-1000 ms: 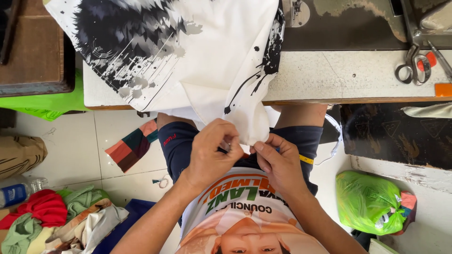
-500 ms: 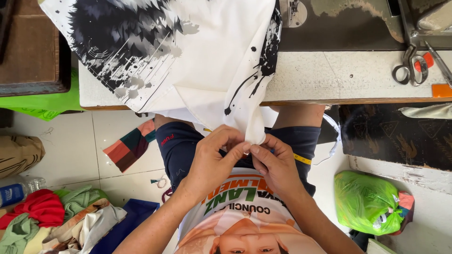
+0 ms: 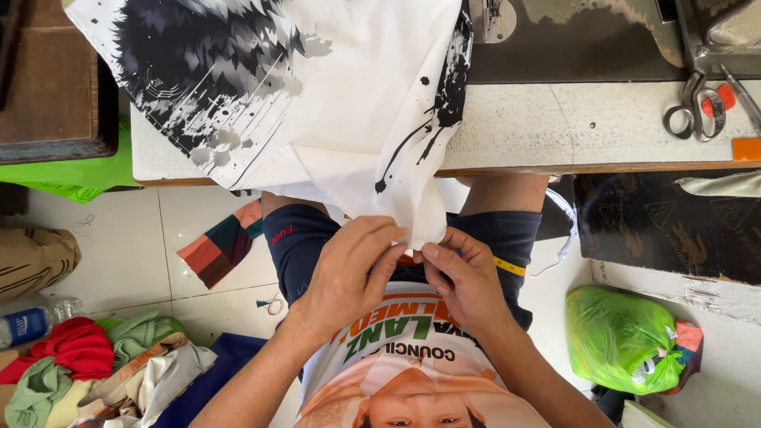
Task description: Measuring a t-shirt with a tape measure and then performing hand-sewing repairs on a seam.
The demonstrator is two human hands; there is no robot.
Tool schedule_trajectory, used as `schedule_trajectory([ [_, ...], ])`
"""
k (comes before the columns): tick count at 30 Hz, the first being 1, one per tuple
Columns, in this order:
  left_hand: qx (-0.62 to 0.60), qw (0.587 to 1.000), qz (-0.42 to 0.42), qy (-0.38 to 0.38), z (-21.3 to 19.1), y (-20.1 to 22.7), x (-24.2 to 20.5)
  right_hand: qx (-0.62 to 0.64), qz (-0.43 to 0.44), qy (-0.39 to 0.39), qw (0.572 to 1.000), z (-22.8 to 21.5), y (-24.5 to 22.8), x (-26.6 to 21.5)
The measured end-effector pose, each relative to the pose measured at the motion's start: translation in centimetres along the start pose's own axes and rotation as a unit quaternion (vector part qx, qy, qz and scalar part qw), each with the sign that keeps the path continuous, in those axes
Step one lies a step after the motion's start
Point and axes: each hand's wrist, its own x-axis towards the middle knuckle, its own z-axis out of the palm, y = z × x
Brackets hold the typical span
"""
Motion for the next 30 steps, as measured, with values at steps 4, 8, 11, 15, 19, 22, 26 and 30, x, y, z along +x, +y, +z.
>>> schedule_trajectory([
  [4,0.035,0.996,0.083,-0.029,0.0,-0.1,0.3,-0.017,-0.011,0.0,1.0,0.2,-0.2,-0.1],
  [8,0.026,0.99,0.117,-0.078,-0.7,-0.1,1.2,-0.037,-0.035,0.0,0.999,-0.4,0.0,0.0],
  [11,0.041,0.982,0.154,-0.1,-0.9,-0.5,1.8,-0.071,-0.049,-0.006,0.996,-0.4,-0.1,-0.2],
  [15,0.081,0.973,0.192,-0.101,0.3,-1.5,1.4,-0.085,-0.051,0.006,0.995,-0.7,0.0,0.0],
  [19,-0.028,0.995,0.075,-0.066,1.2,-1.8,0.4,-0.117,-0.057,0.02,0.991,-0.2,-0.3,-0.2],
  [22,-0.139,0.988,-0.045,-0.042,0.9,-0.9,0.1,-0.114,-0.059,0.035,0.991,0.2,-1.1,0.1],
  [26,-0.149,0.985,-0.086,-0.003,-0.3,0.0,0.5,-0.055,-0.042,0.017,0.997,-0.2,-0.9,0.3],
  [30,-0.065,0.997,-0.039,-0.005,0.2,0.1,-1.1,-0.022,-0.033,0.023,0.999,0.3,-1.5,0.4],
])
